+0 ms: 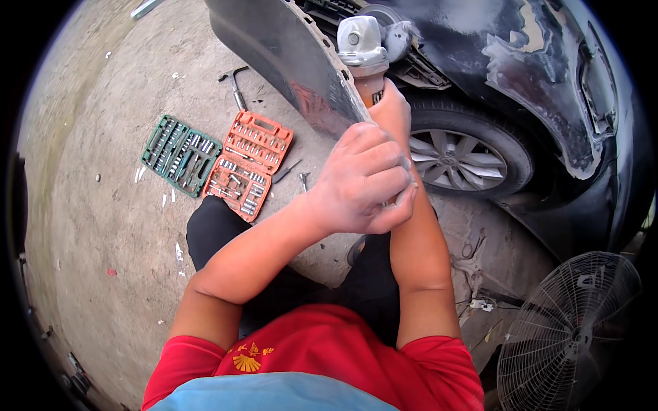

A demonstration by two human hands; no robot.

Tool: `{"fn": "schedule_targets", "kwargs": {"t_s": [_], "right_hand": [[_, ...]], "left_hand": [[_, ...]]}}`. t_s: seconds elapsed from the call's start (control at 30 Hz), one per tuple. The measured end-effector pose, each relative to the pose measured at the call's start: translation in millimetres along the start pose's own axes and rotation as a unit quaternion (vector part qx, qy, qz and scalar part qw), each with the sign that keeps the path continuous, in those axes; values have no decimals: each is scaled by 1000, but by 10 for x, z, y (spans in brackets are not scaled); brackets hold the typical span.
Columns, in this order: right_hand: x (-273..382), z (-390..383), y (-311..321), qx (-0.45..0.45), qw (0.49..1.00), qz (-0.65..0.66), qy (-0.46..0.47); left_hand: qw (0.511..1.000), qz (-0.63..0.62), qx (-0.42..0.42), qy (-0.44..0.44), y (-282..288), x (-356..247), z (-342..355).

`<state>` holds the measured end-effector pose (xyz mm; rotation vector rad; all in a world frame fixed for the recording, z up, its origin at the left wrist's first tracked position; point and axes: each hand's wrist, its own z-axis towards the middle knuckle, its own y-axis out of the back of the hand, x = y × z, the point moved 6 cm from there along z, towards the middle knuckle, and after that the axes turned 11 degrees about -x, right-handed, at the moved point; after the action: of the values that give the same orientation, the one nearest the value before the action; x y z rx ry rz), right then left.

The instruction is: The person sits on the ground and uses an angle grinder to smooth the surface of a car's front bumper. They periodically pause to wipe the area with their hand and inspect the progress before resuming the grinding.

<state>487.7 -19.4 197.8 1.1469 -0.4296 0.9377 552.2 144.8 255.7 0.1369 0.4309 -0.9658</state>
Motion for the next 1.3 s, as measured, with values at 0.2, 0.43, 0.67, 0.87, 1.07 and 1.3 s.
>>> {"fn": "schedule_targets", "kwargs": {"t_s": [0.2,0.43,0.67,0.87,1.07,1.3], "right_hand": [[183,-299,335,15,997,18,-71],[149,117,-89,18,998,-52,-25],[-37,183,-280,-16,998,0,67],[156,15,86,-25,995,56,77],[257,-275,362,1,996,73,-59],[212,-126,284,4,996,86,-28]], "left_hand": [[999,-27,-37,2,-14,-18,2],[1000,-12,-24,1,25,-6,-10],[999,-21,-26,-3,61,-60,-9],[999,-25,-33,-4,0,-65,8],[1000,-14,-28,-4,19,-32,-12],[1000,-3,-21,-8,-11,-16,1]]}}
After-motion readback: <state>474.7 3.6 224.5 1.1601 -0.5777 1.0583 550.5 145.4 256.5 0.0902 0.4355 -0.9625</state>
